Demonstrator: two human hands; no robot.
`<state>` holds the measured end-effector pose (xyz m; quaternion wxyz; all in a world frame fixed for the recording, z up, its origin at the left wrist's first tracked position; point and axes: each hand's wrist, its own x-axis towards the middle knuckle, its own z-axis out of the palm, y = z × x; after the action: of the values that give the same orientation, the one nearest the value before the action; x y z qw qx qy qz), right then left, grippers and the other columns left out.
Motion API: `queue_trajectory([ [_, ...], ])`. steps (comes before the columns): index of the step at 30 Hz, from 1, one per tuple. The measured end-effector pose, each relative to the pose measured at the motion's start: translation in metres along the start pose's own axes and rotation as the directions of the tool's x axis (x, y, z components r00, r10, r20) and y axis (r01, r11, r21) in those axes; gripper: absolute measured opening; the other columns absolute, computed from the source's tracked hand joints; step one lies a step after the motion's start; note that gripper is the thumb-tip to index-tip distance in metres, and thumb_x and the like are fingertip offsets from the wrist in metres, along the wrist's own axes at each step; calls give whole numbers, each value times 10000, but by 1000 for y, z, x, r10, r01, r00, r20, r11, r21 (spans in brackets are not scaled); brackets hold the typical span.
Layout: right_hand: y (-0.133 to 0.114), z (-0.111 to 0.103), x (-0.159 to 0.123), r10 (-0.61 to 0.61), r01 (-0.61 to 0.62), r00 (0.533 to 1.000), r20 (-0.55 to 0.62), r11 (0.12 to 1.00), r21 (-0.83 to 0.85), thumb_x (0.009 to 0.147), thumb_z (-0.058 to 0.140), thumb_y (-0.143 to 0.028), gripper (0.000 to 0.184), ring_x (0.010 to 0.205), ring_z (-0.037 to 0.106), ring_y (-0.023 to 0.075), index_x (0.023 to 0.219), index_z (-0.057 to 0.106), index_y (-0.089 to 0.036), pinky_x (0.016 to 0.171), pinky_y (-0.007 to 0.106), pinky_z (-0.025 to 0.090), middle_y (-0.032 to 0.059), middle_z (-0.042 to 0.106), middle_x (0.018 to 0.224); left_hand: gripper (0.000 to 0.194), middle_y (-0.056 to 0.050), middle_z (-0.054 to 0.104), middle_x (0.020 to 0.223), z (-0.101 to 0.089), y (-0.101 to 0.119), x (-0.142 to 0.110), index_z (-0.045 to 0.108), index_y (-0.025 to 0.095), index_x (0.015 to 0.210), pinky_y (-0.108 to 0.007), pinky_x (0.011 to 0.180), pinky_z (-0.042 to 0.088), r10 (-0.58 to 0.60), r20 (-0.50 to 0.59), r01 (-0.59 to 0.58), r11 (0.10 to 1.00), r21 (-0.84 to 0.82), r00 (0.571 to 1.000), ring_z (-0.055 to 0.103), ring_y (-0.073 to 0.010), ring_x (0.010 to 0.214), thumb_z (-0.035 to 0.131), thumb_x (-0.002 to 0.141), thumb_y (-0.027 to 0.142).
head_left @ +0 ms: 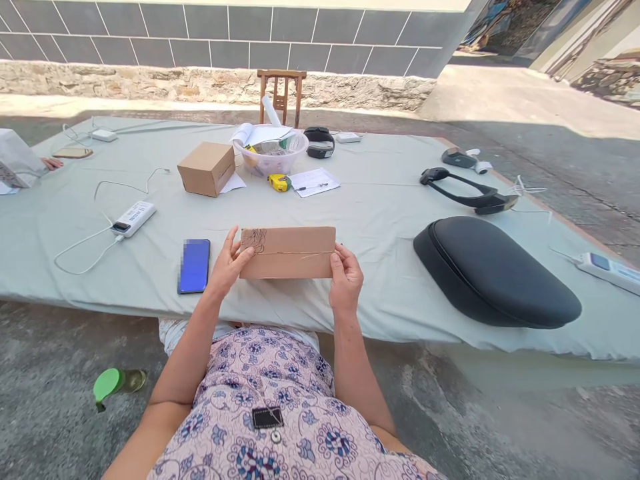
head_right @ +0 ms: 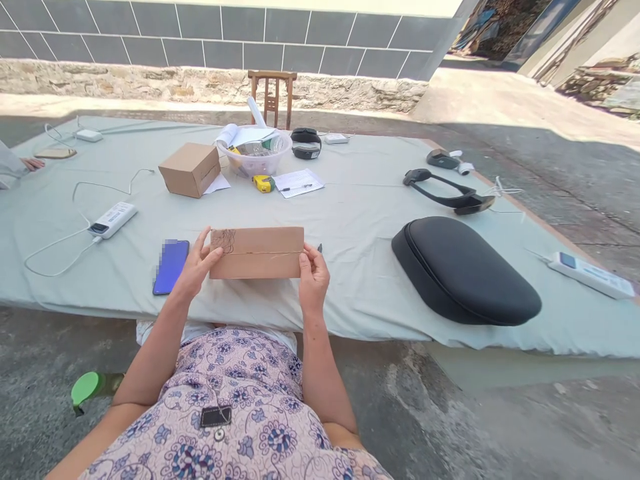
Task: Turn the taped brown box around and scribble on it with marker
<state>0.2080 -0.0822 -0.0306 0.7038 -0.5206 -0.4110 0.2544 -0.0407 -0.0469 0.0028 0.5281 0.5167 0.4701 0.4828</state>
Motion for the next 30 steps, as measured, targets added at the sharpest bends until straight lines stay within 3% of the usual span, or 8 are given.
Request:
queue_trajectory([
  [4, 3, 6, 1, 51, -51, 997, -62, 999, -5, 832, 635, -507, 430, 970, 654, 205, 1094, 693, -171, 863, 347, 520, 78, 746, 1041, 943, -145, 442, 1575, 2, -6, -3, 232, 250, 1573, -436, 1137, 448, 109, 70, -111, 993, 36, 992, 523, -288, 1380, 726, 790, 432],
  [7, 3, 13, 4, 58, -61, 995, -82, 997, -39, 834, 615, -515, 424, 955, 648, 207, 1066, 689, -168, 867, 353, 516, 75, 738, 1009, 898, -142, 448, 1573, 2, -12, -2, 290, 204, 1549, -412, 1183, 405, 170, 77, -177, 979, 97, 983, 470, -277, 1430, 716, 788, 417],
  [12, 3, 21, 4, 10, -19, 995, -96, 995, -97, 886, 530, -538, 463, 1095, 619, 228, 1146, 662, -178, 963, 386, 501, 98, 706, 1141, 728, -102, 518, 1526, 2, -20, 1, 380, 236, 1516, -452, 1190, 381, 199, -19, -184, 934, 308, 980, 495, -286, 1409, 615, 886, 515],
  [15, 9, 20, 1, -18, 14, 999, -35, 992, -123, 901, 504, -554, 535, 1189, 586, 233, 1277, 615, -189, 1009, 391, 490, 119, 647, 1305, 704, -104, 559, 1488, 5, -20, 3, 417, 255, 1501, -488, 1172, 379, 189, -101, -134, 908, 398, 977, 516, -316, 1384, 561, 906, 605],
  [20, 14, 18, -5, -23, 36, 998, 58, 972, -233, 888, 529, -554, 637, 1192, 572, 241, 1413, 514, -194, 910, 349, 525, 151, 580, 1392, 773, -123, 500, 1535, 18, -18, 5, 333, 286, 1536, -483, 1124, 418, 175, -195, -95, 927, 364, 965, 526, -331, 1371, 544, 896, 664],
  [25, 12, 31, -13, -117, 81, 991, -60, 905, -417, 817, 639, -542, 671, 1203, 548, 292, 1379, 495, -205, 987, 446, 480, 160, 571, 1364, 1025, -173, 495, 1504, 39, -20, -3, 107, 274, 1580, -484, 1132, 415, 181, -278, -91, 946, 310, 943, 553, -313, 1331, 721, 814, 572],
  [30, 14, 40, -21, -252, 175, 966, -54, 795, -580, 745, 691, -674, 879, 1252, 509, 369, 1421, 417, -183, 1099, 571, 367, 211, 558, 1345, 1201, -204, 317, 1595, 55, -26, -11, 159, 248, 1545, -490, 1197, 352, 309, -327, -169, 904, 393, 893, 341, -359, 1494, 888, 628, 509],
])
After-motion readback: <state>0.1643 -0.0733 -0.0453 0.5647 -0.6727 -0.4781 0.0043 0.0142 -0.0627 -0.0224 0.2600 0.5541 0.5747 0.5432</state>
